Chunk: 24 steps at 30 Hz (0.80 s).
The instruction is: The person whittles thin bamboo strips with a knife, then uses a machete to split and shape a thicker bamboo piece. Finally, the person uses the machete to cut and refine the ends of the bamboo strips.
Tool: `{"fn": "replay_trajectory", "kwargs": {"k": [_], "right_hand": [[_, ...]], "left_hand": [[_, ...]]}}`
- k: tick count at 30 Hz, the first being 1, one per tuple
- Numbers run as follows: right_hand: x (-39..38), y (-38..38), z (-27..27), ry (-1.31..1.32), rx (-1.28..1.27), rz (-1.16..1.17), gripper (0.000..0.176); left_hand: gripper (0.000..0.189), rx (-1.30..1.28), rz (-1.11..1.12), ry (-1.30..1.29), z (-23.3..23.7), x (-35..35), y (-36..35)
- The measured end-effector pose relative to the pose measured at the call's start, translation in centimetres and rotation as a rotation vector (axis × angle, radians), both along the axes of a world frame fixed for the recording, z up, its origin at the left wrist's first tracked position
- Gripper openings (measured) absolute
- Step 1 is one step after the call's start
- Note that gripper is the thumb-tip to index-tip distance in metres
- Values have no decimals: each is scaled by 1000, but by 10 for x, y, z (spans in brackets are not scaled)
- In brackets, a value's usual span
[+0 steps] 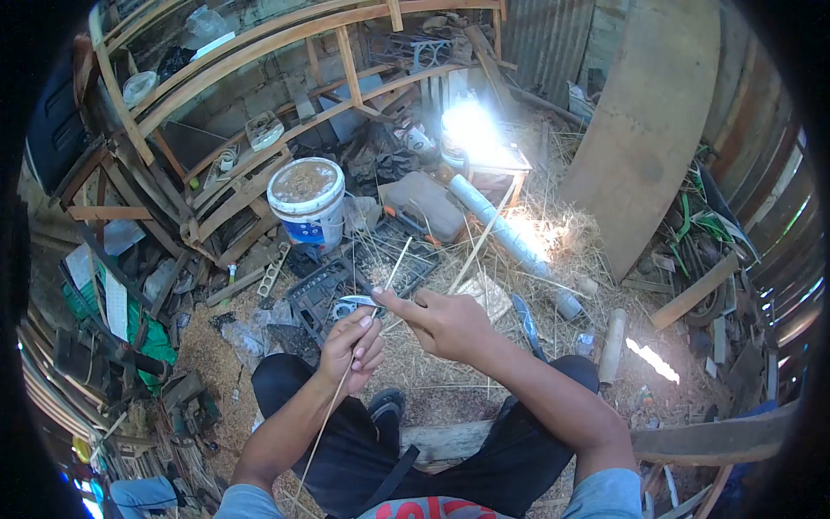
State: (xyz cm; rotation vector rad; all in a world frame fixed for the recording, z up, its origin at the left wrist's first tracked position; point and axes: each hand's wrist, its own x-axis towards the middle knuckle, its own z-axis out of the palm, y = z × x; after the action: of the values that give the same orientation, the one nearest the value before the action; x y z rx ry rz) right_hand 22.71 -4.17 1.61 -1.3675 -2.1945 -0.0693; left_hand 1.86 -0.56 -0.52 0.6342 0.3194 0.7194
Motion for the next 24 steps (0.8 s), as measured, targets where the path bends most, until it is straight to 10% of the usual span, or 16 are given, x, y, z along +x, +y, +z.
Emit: {"fn": "replay_trajectory", "kwargs": {"k": [8,12,16,24], "right_hand": [[99,40,6,443,-124,-599,40],[63,36,-22,747,-226,-331,46],[-13,8,-19,457,-91,173,57],[-23,-1,-4,144,-52,186,62]], "left_hand": [[52,135,-103,46,6,-14,-15],[52,15,-10,-59,2,-11,-1],[51,-91,26,-98,-4,-9,4],[49,-141,-38,-189,1,-10,2]]}}
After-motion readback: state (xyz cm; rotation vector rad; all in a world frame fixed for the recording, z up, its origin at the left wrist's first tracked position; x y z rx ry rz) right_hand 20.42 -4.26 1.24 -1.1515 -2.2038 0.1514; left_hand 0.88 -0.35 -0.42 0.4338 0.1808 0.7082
